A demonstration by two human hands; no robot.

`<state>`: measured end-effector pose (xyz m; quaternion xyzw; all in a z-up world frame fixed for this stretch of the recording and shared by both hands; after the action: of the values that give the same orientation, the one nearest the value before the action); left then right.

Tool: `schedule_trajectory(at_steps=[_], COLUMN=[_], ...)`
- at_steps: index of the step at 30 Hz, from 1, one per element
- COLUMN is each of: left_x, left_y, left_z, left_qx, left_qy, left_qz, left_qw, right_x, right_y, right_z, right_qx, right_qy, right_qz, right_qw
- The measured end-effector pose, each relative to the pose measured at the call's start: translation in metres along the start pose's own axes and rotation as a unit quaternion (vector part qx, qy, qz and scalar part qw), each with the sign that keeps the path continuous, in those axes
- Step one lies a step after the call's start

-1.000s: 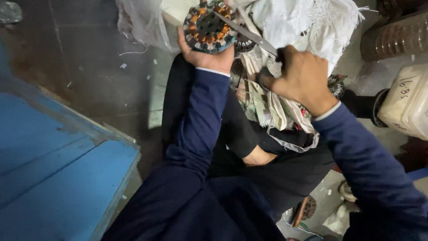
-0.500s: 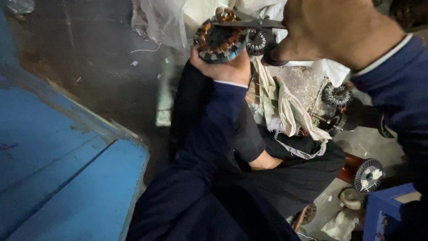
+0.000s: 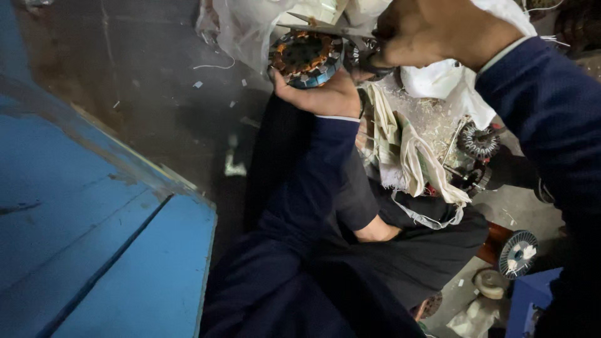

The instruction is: The person sits on the floor and handles small copper wire pieces, placing them into a plastic bag. They then pick up a circular electrical component with copper windings and use a metal tool to adjust or secure the windings on the component.

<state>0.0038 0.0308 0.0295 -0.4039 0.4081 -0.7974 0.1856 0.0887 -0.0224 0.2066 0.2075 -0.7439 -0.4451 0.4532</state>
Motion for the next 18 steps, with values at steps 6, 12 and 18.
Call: schedule_trajectory(at_steps=[6,12,18], left_x=[-0.001,-0.005,-0.016], left_y=[-0.007,-0.006,0.007], left_z=[0.001,-0.001,0.0], left_qx=[-0.044,-0.104,-0.094], left_qy=[0.015,0.012,-0.037], left_qz=[-0.003,-0.036,-0.033], left_qw=[0.999,0.994,0.994], right_x=[-0.014,-0.026,-0.023], right_y=[-0.018,-0.027,-0.046], right_z=[0.016,0.02,0.002], right_qx=[0.19,0.32,0.154], right_qy=[0.21,0.299,0.259], right_qz=[-0.031,-0.15,-0.092], right_qw=[0.958,0.886,0.949])
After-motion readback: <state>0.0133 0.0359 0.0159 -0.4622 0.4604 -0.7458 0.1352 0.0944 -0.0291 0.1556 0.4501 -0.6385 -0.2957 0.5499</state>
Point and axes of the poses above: each hand's wrist, its own x-axis away from the middle knuckle, its own y-axis out of the back of the hand, z = x × y, the point moved 6 cm from there along -x, towards the middle knuckle, and after that the axes turned 11 degrees about x, right-handed, at the moved point
